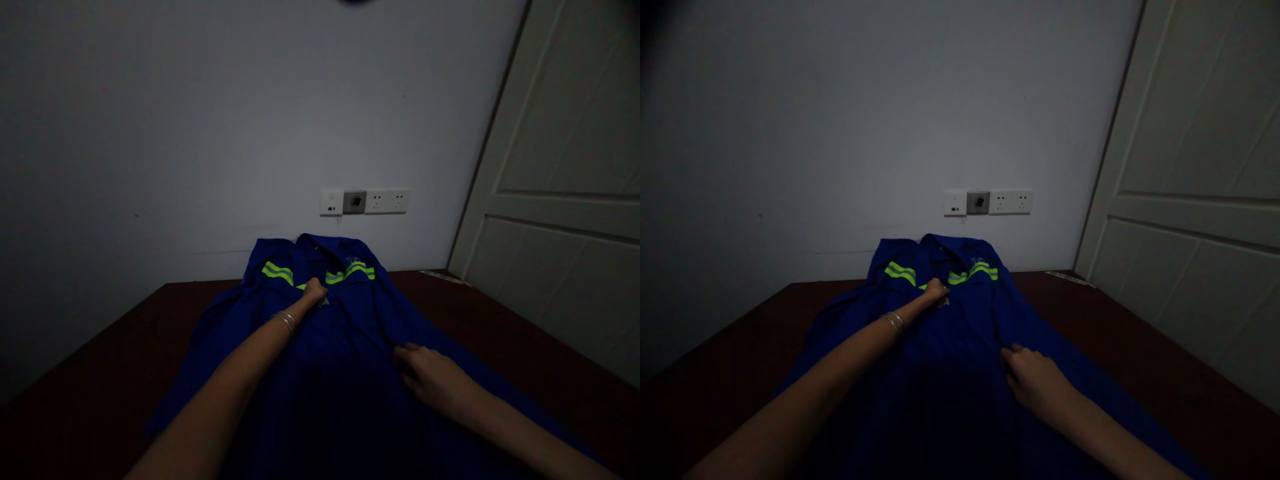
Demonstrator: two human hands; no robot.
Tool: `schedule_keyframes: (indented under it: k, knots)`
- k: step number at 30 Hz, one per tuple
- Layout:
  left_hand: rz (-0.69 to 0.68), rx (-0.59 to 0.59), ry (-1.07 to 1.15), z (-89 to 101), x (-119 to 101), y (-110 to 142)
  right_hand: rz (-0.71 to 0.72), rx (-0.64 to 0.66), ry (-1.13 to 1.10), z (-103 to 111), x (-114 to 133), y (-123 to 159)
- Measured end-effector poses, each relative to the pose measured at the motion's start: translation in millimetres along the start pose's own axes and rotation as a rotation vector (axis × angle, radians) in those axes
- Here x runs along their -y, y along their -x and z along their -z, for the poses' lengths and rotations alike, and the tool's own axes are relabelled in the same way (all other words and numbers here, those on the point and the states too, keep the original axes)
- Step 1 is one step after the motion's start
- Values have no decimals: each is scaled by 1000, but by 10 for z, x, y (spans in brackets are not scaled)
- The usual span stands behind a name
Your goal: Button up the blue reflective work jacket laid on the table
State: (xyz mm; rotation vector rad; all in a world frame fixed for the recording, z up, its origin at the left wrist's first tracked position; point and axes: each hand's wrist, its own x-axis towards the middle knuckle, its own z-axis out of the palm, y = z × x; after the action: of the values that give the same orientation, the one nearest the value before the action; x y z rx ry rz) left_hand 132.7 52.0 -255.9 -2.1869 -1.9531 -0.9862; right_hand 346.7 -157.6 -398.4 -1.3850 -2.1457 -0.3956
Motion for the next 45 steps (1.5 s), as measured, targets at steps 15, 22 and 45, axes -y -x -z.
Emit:
schedule_keyframes:
  k: [15, 22, 45]
  knots:
    - [0, -2, 16, 61, 22, -42, 265, 167, 254, -527, 451, 355]
    - [-41, -40, 28, 137, 69, 46, 236, 285, 203, -378, 538, 349]
    - [-84, 153, 61, 851, 641, 432, 878, 387, -13, -550, 1474, -11]
